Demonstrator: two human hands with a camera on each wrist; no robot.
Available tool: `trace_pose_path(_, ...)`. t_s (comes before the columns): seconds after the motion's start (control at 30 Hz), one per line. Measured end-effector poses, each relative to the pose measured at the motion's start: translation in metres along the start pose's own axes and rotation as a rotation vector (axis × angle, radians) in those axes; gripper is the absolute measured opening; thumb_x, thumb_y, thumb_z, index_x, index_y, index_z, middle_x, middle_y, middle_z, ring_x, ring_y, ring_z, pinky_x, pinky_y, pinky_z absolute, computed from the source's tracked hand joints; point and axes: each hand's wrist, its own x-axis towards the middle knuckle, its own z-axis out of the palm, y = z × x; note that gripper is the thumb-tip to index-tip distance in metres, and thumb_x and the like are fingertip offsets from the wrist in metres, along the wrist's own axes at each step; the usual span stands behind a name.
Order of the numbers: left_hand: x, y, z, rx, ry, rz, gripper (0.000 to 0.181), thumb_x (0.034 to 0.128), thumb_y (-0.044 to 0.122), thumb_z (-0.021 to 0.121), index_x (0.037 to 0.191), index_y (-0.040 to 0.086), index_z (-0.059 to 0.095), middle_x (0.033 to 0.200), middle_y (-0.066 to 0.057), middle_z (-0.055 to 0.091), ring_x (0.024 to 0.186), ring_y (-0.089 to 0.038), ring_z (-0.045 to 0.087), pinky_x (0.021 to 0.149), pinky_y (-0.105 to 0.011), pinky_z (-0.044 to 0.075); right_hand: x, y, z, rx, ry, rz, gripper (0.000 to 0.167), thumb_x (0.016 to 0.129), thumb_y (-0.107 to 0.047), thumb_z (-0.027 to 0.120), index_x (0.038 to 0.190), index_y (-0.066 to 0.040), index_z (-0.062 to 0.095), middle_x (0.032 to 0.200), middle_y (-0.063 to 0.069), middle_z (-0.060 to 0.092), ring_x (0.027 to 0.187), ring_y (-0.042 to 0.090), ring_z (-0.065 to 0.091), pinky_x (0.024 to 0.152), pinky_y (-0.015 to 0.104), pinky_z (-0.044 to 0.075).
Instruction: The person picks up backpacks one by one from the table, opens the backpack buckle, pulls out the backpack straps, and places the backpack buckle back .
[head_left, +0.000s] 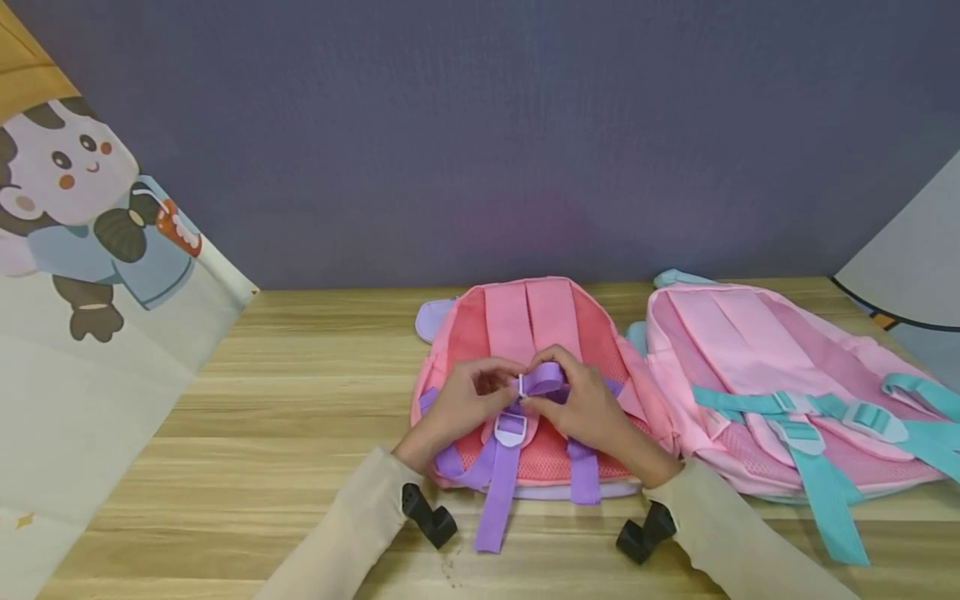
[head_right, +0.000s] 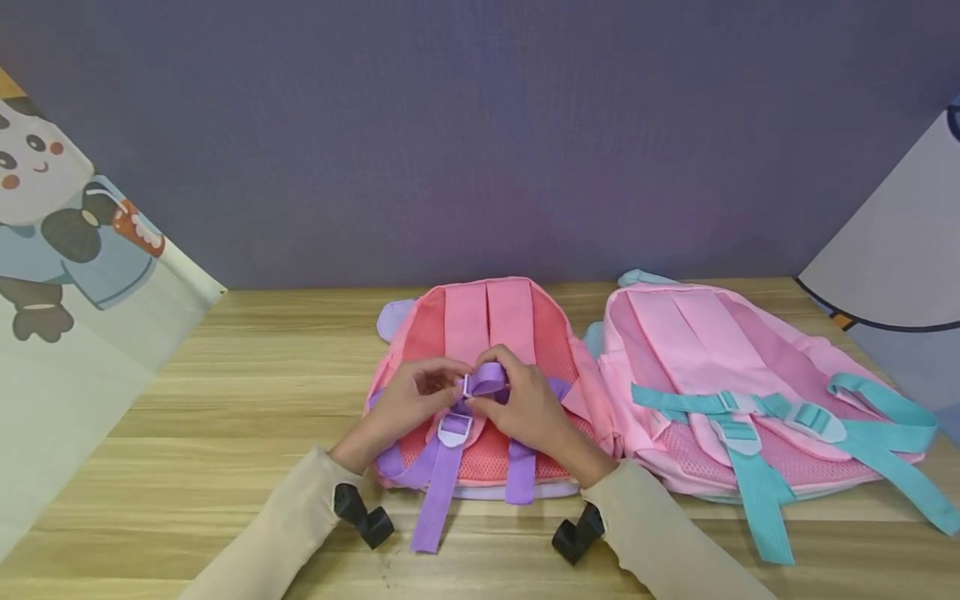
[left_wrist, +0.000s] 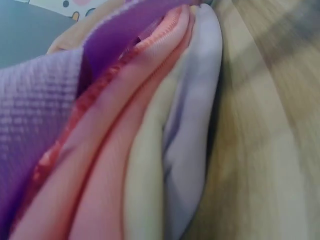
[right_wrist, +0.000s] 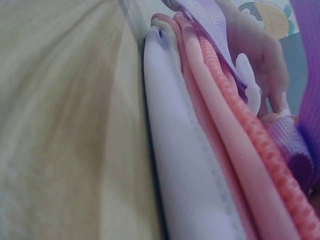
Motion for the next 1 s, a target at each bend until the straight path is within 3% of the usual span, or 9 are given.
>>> trace_pose_path(0.13,-0.001,0.000,0.000,0.037,-0.026,0.031,0.030,0.0824,0.003,0.067,0.112,-0.001,0.064,0.086,-0.017,0.063,0.069,-0.005,0.054,0.060,-0.021,0.046,0.001,0.000,0.000,-0.014,0.012,-0.003,0.042,0.074,-0.006,0.079,0.106,-0.012,0.053,0.092,0.003,0.068,0.080,0.013,0.059,0.071,0.025,0.048)
trace_pose_path(0.33,0.001,-0.001,0.004,0.102,0.016,0.040,0.028,0.0813,0.004,0.071,0.108,-0.001,0.066,0.082,-0.015,0.064,0.067,-0.004,0.053,0.061,-0.019,0.045,0.001,0.001,-0.002,-0.038,0.003,-0.028,0.041,0.074,-0.009,0.080,0.106,-0.014,0.054,0.091,0.000,0.067,0.076,0.011,0.054,0.069,0.024,0.044)
trace_pose_path(0.53,0.001,-0.001,0.007,0.108,0.033,0.045,0.026,0.0808,0.002,0.071,0.106,-0.003,0.067,0.082,-0.016,0.065,0.067,-0.003,0.053,0.062,-0.019,0.045,0.003,0.003,-0.009,0.024,-0.074,-0.047,0.040,0.075,-0.011,0.080,0.107,-0.016,0.056,0.100,-0.005,0.066,0.091,0.008,0.057,0.081,0.024,0.046)
trace_pose_path(0.8,0.001,-0.001,0.006,0.117,0.047,0.040,0.027,0.0802,0.001,0.072,0.106,-0.003,0.067,0.081,-0.016,0.065,0.067,-0.004,0.052,0.062,-0.019,0.045,0.006,0.000,-0.017,0.084,-0.160,-0.038,0.035,0.079,-0.009,0.076,0.109,-0.018,0.060,0.104,-0.005,0.066,0.089,0.010,0.055,0.078,0.023,0.045)
trace_pose_path(1.0,0.000,0.000,0.005,0.120,0.050,0.046,0.026,0.0805,0.001,0.072,0.106,-0.003,0.068,0.080,-0.016,0.066,0.068,-0.003,0.053,0.062,-0.019,0.046,0.008,-0.001,-0.020,0.078,-0.128,-0.035,0.028,0.080,-0.011,0.076,0.106,-0.015,0.066,0.104,-0.003,0.067,0.090,0.009,0.055,0.079,0.024,0.046)
